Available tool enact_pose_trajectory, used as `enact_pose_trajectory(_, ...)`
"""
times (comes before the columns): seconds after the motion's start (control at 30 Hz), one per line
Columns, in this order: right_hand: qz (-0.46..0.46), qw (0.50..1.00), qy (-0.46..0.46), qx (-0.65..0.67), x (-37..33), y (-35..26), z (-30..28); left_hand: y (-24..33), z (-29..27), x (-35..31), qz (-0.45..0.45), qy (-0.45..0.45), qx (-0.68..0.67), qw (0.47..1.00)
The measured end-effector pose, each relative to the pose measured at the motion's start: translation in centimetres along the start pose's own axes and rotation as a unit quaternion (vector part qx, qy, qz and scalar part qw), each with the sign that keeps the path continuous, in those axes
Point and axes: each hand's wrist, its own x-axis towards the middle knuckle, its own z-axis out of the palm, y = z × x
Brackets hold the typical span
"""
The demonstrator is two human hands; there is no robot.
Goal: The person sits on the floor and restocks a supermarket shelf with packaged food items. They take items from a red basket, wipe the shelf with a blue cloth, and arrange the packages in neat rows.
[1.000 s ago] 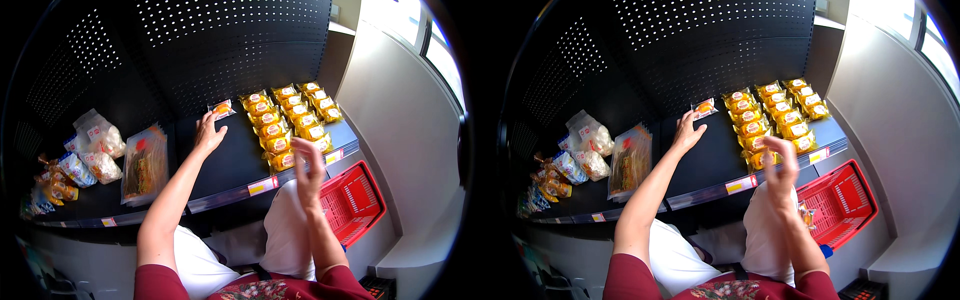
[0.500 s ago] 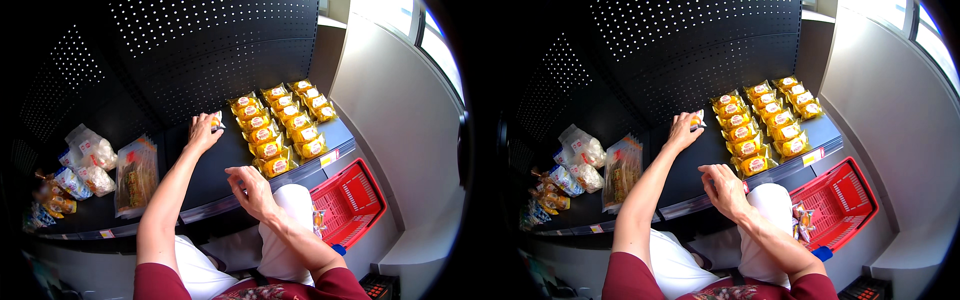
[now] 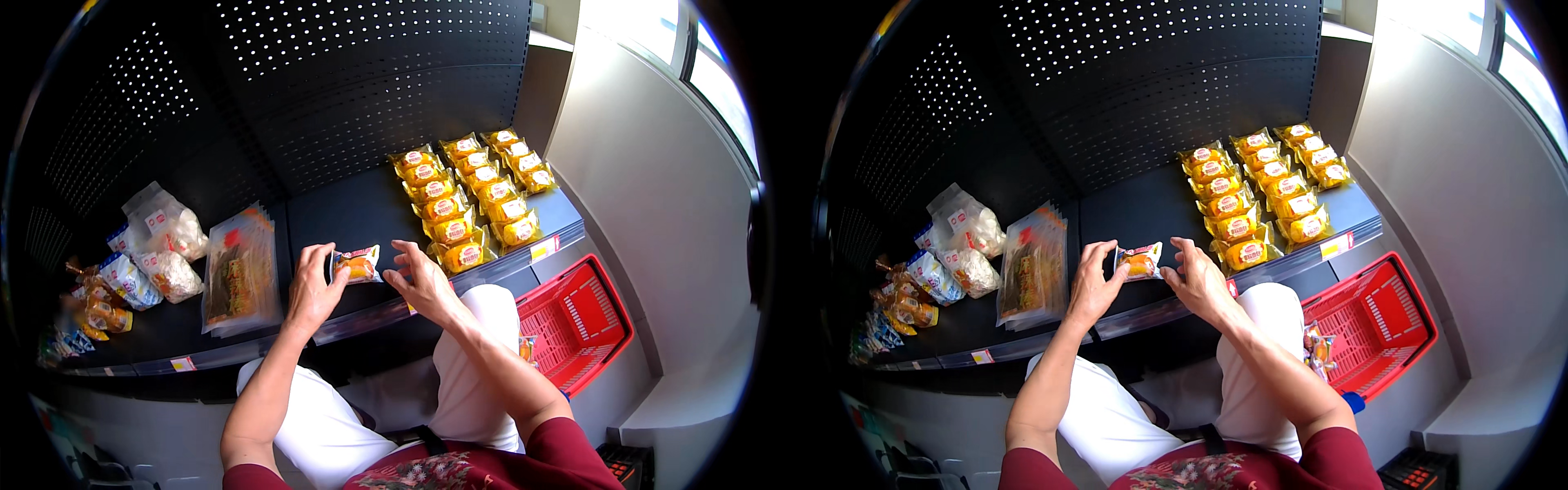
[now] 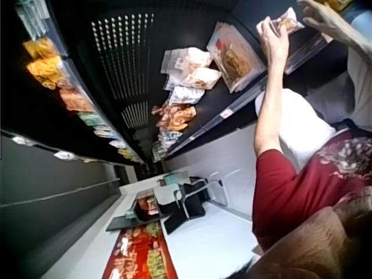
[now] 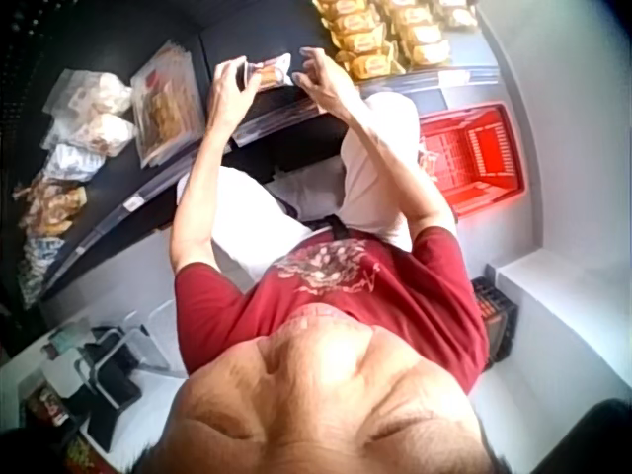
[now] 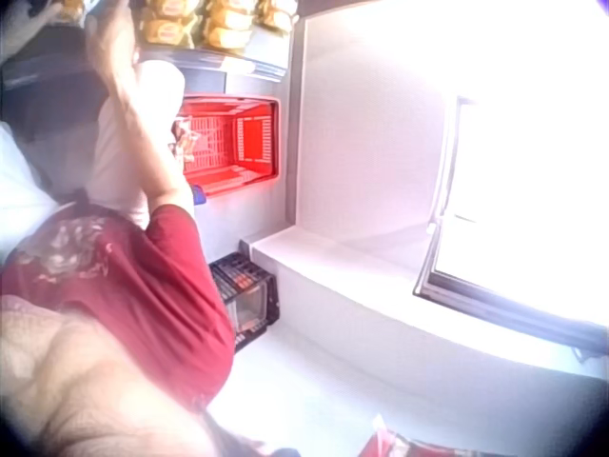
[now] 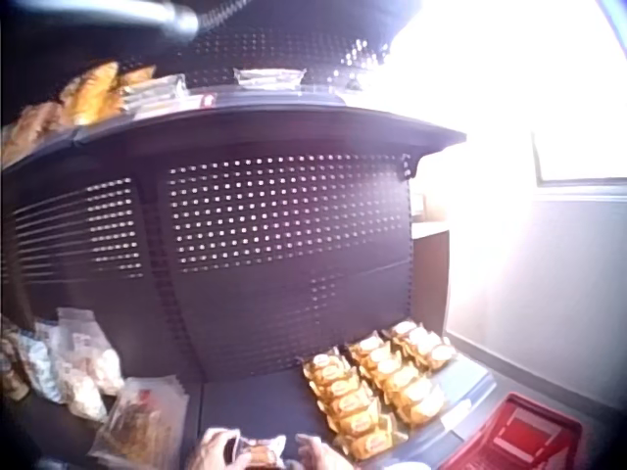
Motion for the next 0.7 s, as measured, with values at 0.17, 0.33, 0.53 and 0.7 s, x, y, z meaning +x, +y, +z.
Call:
enact_pose_trajectory(0.17, 0.057, 0.998, -0.024, 0.012, 2.9, 1.6, 2.1, -3.8, 1.3, 1.0, -0.176, -0.044, -0.174, 0.968)
enact_pose_trajectory(0.33, 0.073, 0.995, -0.016, 0.063, 4.3, 2.2, 3.8, -3.9, 2.9, 1.1, -0.211, -0.086, -0.223, 0.948)
enact_pose_trajectory(0.53, 0.078, 0.935, -0.004, 0.345, 2.8, -0.1, 3.1, -2.3, 0.8, 0.4, -0.196, -0.106, -0.419, 0.88)
enact_pose_trajectory(0.7, 0.109, 0.907, -0.077, 0.399, -1.1, -2.1, -0.1, -0.4, -1.0, -0.3, -0.149, -0.144, -0.501, 0.84)
